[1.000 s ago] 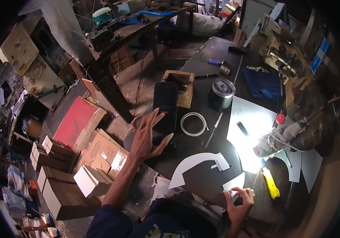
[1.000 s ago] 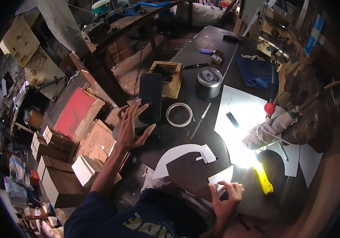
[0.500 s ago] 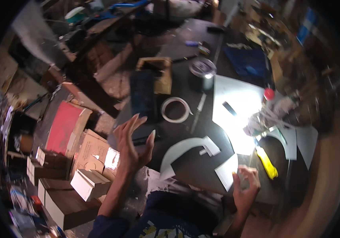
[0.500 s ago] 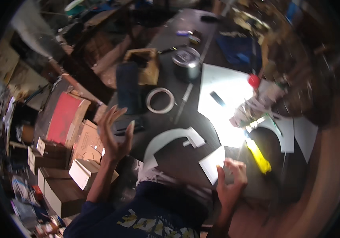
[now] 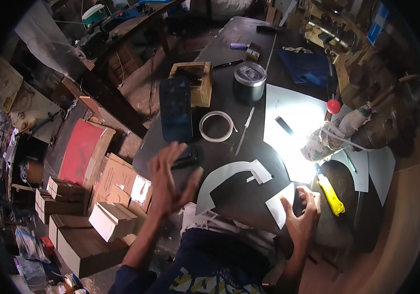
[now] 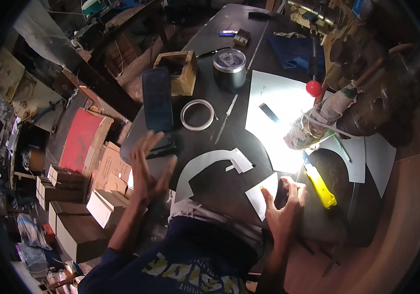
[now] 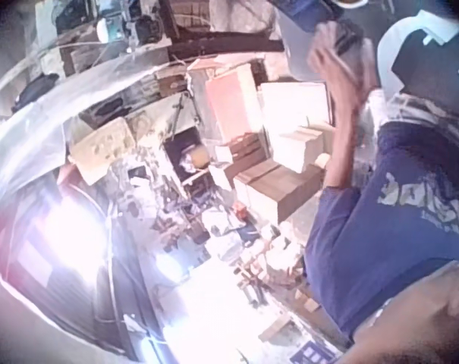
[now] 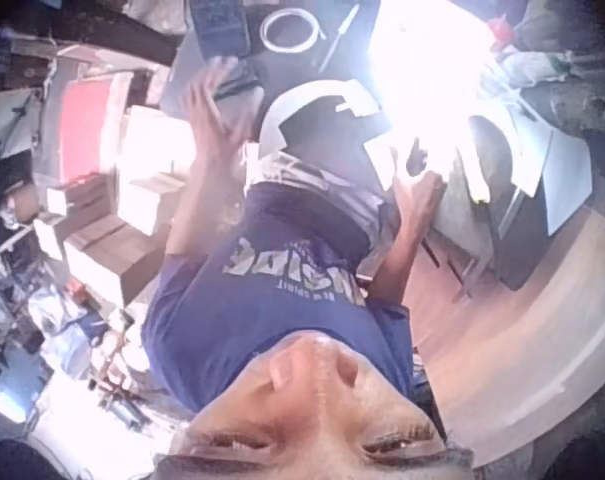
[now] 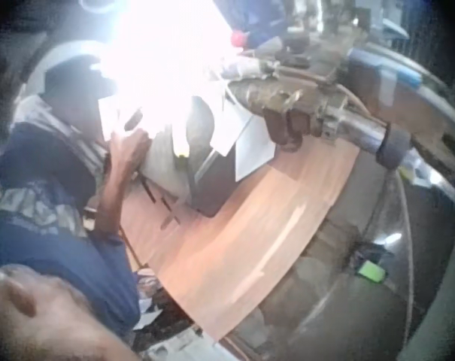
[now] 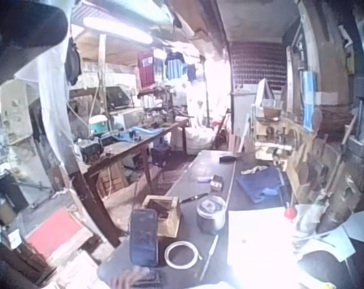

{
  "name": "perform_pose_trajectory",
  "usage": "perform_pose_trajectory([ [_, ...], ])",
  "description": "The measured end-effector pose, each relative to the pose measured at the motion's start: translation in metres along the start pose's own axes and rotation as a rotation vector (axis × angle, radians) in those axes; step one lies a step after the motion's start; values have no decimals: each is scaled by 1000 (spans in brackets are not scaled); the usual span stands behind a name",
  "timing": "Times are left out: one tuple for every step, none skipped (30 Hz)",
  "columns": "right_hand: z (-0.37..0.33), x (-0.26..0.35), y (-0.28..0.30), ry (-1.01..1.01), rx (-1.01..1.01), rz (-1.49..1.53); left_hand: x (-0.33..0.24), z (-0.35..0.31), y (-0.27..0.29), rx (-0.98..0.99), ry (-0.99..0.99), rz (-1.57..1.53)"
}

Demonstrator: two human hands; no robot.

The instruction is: The person cuts a curved shape from paper using a utility knife and a straightedge, then wraps the paper around a black tumbler to check the fit.

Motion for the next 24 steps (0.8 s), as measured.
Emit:
perform_pose_trajectory([
  [1, -1, -2, 4, 7, 22, 12, 13, 5, 19, 26, 62],
  [2, -1, -3, 16, 6, 34, 27, 21, 10, 7, 24, 73],
  [2, -1, -3, 41, -11, 56, 44, 25, 5, 66, 3, 85],
  [2, 0, -4, 66, -29, 74, 55, 30, -2, 125, -16, 94],
  [2, -1, -4, 75, -31, 80, 62, 36, -10, 214, 21, 143],
  [1, 0, -3, 83, -54, 91, 66, 43, -13, 204, 23, 148],
  [1, -2, -1, 89, -77, 99, 69, 50, -18, 171, -6, 177],
  [1, -2, -1, 98, -74, 103, 69, 57, -19, 138, -34, 211],
  [2, -4, -2, 73, -52, 97, 68, 64, -15, 72, -32, 208],
  [3, -6, -2, 47, -33, 90, 63, 67, -13, 64, -27, 212],
  [5, -5, -1, 44, -30, 117, 55, 71, -7, 12, -38, 192],
  [6, -4, 0, 54, -27, 119, 50, 72, -2, -41, -48, 173],
  [6, -6, 0, 45, -22, 86, 46, 67, -3, -46, -50, 178],
  [6, -7, 0, 36, -18, 53, 45, 63, -2, -54, -46, 180],
  [6, -7, -2, 66, -24, 35, 45, 59, -4, -43, -37, 156],
  [7, -4, -2, 75, -21, 36, 45, 54, -3, -31, -28, 136],
  [6, 0, -2, 67, -22, 28, 51, 48, -2, -56, -15, 140],
  [7, 1, -1, 57, -23, 21, 54, 45, 0, -60, -10, 143],
  [6, 2, -2, 62, -22, 20, 57, 42, 0, -26, -4, 137],
  [5, 1, -2, 44, -22, 34, 60, 40, -1, 9, 1, 131],
  [4, 0, -2, 24, -22, 48, 61, 39, 1, 7, 4, 131],
  [4, 1, -3, 27, -21, 47, 61, 38, -1, 41, -3, 142],
  [2, 2, -3, 24, -31, 40, 62, 37, -3, 75, -11, 152],
  [1, 3, -2, 21, -40, 33, 62, 36, -2, 75, -10, 151],
])
Point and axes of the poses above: each hand's wrist, its own z-axis towards the middle knuckle, its own y-axis out of the back of the hand, x = y × z, the point moved 7 cm from there along z, towards the middle knuckle, and after that the axes turned 10 degrees about -x, right-handed, at the moved point
